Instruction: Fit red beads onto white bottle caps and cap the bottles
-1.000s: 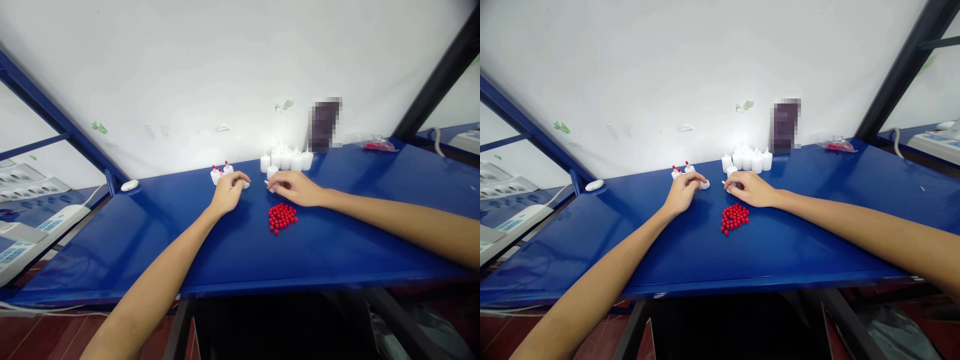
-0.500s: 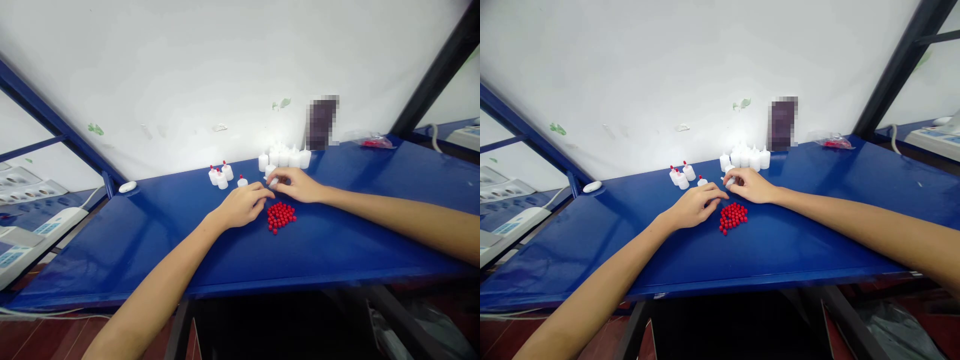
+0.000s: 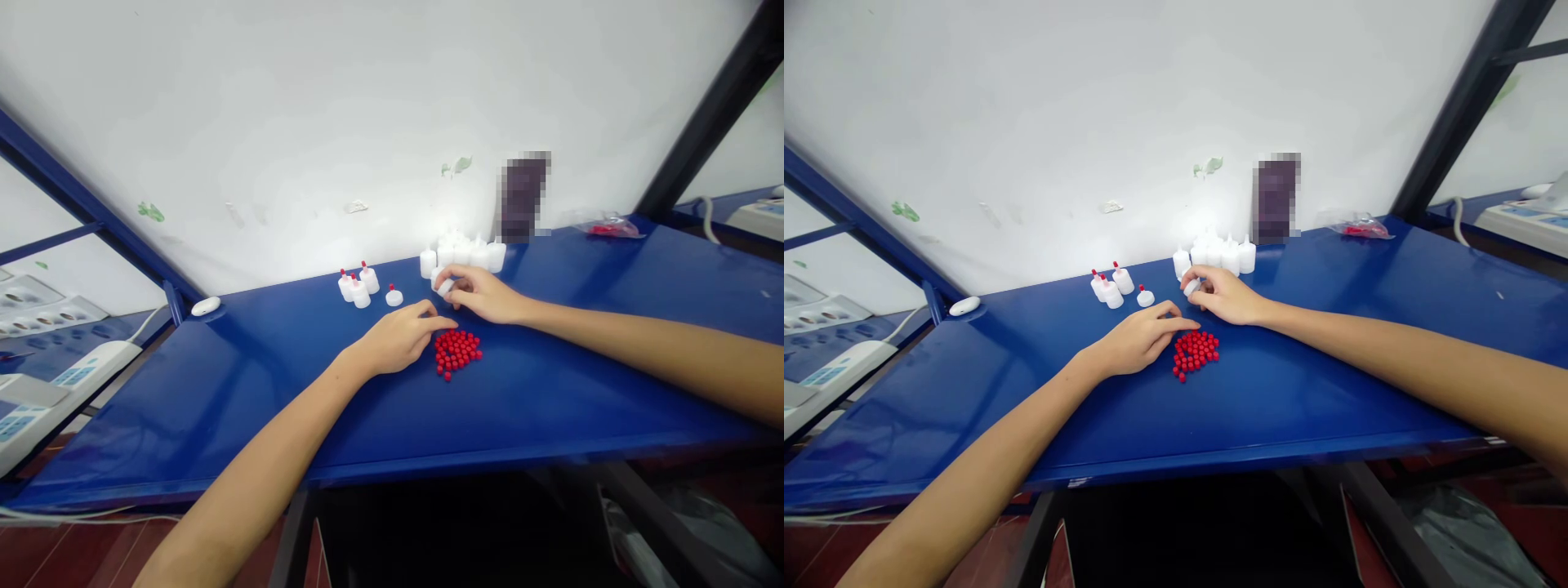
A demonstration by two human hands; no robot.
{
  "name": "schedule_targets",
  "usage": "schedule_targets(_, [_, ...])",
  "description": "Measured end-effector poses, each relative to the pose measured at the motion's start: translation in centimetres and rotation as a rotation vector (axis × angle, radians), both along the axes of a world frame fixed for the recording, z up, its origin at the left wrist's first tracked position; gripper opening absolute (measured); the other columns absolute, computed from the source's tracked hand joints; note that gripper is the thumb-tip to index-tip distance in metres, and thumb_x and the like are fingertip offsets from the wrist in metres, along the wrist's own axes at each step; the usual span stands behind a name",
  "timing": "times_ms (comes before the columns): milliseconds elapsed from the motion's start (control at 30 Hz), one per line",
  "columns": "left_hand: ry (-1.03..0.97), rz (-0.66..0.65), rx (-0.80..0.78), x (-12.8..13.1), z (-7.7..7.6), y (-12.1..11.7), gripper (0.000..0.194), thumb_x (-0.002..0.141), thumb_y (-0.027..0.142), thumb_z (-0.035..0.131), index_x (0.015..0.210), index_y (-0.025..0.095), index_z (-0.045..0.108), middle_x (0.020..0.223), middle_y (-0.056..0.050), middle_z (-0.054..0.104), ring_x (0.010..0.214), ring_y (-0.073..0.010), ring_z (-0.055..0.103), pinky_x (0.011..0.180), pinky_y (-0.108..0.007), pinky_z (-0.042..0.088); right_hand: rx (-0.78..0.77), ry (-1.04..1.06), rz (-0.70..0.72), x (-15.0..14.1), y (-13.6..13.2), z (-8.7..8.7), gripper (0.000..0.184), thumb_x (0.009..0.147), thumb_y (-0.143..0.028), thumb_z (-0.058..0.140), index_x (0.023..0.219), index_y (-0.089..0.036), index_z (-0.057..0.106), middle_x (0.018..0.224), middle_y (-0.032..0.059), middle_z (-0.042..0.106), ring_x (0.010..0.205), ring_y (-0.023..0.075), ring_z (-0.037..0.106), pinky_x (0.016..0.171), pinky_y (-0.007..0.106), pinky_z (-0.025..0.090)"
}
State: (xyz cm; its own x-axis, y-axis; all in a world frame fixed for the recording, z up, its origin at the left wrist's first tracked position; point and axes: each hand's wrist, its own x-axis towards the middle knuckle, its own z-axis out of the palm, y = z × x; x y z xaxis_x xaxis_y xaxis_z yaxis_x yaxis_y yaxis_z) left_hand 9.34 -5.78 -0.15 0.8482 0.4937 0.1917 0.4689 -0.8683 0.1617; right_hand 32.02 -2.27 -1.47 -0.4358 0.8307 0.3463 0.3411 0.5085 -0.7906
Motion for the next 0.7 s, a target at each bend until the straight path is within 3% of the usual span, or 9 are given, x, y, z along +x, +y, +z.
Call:
schedule_targets(167, [-0.086, 0.063, -0.037, 0.1, -0.5, 0.4, 0.034, 0.102, 0.02, 0.042, 0.127, 0.02, 0.064, 0.112, -0.009, 0.061, 0.092, -0.0184, 0.061, 0.09, -0.033, 0.05, 0.018, 0.009, -0.006, 0.1, 0.2, -0.2, 0.015, 0.081, -0.022, 0.057, 0.096, -0.019, 0.062, 0.068, -0.0008, 0.063, 0.06, 0.0167, 0.061, 0.06, 0.03, 0.048])
schedule_targets(367, [-0.261, 0.156, -0.18, 0.3, -0.8, 0.8, 0.015, 0.094, 0.019, 0.055, 0.099, 0.018, 0.069, 0.095, -0.005, 0.063, 0.087, -0.0193, 0.059, 0.085, -0.034, 0.047, 0.046, 0.018, -0.006, 0.1, 0.3, -0.5, 0.012, 0.085, -0.028, 0.059, 0.093, -0.019, 0.061, 0.085, 0.0033, 0.067, 0.06, 0.015, 0.062, 0.06, 0.03, 0.05])
schedule_targets(533, [-0.477, 0.288, -0.325, 0.6, -0.7, 1.0, 0.01, 0.097, 0.026, 0.055, 0.097, 0.018, 0.061, 0.076, 0.001, 0.061, 0.061, -0.0118, 0.053, 0.065, -0.026, 0.045, 0.319, -0.01, -0.026, 0.2, -0.6, -0.8, 0.026, 0.087, -0.028, 0.061, 0.112, -0.021, 0.058, 0.1, 0.0058, 0.069, 0.069, 0.0166, 0.063, 0.06, 0.03, 0.05])
schedule_targets(700, [-0.69, 0.372, -0.55, 1.1, -0.3, 0.9, 0.014, 0.101, 0.031, 0.049, 0.101, 0.018, 0.051, 0.069, 0.004, 0.06, 0.045, -0.006, 0.047, 0.046, -0.018, 0.037, 0.508, -0.109, 0.017, 0.2, -1.8, -0.6, 0.022, 0.086, -0.027, 0.059, 0.108, -0.022, 0.058, 0.093, 0.0048, 0.069, 0.068, 0.0164, 0.064, 0.059, 0.029, 0.051])
